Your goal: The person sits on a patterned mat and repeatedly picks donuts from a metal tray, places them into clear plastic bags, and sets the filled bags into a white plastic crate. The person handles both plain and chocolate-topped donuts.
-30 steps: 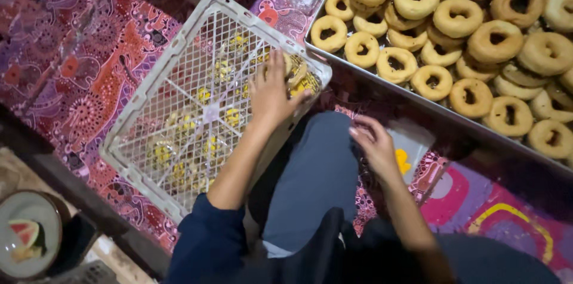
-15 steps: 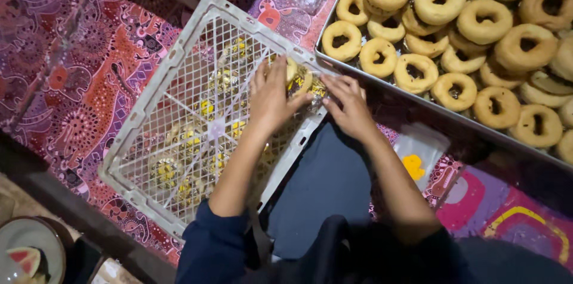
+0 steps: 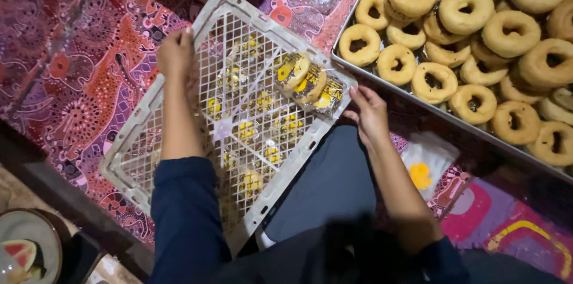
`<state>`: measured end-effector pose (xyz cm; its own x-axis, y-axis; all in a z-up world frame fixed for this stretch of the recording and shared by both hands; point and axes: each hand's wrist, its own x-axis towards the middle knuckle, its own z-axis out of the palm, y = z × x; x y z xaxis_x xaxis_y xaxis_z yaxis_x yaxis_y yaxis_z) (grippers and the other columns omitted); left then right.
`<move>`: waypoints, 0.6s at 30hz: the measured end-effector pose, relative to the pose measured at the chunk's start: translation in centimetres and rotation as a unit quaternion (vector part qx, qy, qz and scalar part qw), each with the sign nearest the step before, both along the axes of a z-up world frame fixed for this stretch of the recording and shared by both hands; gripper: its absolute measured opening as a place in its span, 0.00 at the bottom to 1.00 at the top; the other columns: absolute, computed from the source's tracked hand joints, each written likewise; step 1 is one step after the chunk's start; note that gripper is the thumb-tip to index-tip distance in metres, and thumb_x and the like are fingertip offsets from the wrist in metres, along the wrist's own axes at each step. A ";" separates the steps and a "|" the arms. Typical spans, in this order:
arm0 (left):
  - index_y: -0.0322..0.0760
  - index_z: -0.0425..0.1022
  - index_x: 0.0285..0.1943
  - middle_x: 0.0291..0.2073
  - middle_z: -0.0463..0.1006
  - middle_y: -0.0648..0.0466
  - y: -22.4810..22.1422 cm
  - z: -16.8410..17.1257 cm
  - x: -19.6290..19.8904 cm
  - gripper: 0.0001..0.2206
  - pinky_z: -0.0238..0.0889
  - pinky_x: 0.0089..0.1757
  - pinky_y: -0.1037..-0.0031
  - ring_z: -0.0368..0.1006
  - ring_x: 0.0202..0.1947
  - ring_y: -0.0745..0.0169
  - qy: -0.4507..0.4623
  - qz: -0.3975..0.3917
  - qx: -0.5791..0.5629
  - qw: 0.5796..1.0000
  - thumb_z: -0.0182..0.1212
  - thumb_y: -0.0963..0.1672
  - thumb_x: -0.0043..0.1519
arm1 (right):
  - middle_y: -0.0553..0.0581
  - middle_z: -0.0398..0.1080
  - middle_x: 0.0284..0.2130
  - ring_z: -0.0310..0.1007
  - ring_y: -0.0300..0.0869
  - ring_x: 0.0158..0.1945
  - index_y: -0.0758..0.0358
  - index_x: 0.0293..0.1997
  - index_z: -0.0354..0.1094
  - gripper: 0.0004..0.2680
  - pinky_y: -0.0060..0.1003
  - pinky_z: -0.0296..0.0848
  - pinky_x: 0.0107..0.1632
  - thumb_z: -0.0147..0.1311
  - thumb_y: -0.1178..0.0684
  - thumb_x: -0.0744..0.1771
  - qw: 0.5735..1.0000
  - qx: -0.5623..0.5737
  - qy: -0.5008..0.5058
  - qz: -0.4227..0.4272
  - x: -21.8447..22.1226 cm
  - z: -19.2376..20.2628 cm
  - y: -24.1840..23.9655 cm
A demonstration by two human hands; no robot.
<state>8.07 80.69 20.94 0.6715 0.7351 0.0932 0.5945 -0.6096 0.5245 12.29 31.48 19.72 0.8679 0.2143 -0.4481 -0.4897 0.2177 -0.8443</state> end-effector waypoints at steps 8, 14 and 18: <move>0.29 0.77 0.34 0.23 0.73 0.59 3.3 -2.2 -0.3 0.18 0.57 0.28 0.73 0.64 0.24 0.73 -0.107 -0.067 -0.261 0.957 0.66 0.50 0.67 | 0.57 0.77 0.40 0.77 0.38 0.33 0.68 0.52 0.65 0.10 0.32 0.76 0.26 0.55 0.54 0.69 0.998 -0.035 -0.033 -0.051 -0.8 -1.0 1.5; 0.35 0.74 0.32 0.20 0.69 0.61 4.7 -0.8 0.6 0.17 0.53 0.24 0.72 0.60 0.21 0.71 0.038 -0.118 -0.252 0.960 0.60 0.50 0.68 | 0.54 0.74 0.36 0.74 0.35 0.31 0.68 0.49 0.64 0.08 0.31 0.73 0.25 0.54 0.53 0.71 0.998 -0.002 -0.027 -0.059 -0.8 -1.9 1.7; 0.36 0.79 0.41 0.26 0.74 0.57 1.9 -0.2 -0.8 0.15 0.60 0.30 0.70 0.67 0.26 0.67 -0.060 -0.110 -0.175 0.977 0.60 0.51 0.69 | 0.52 0.75 0.34 0.75 0.35 0.30 0.65 0.51 0.69 0.09 0.30 0.75 0.26 0.52 0.51 0.70 0.999 0.007 0.006 -0.030 -1.0 -1.2 1.4</move>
<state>7.32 82.57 20.78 0.8169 0.5746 -0.0494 0.3901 -0.4875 0.7811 11.25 32.92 18.53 0.8738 0.1678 -0.4565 -0.4858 0.2591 -0.8348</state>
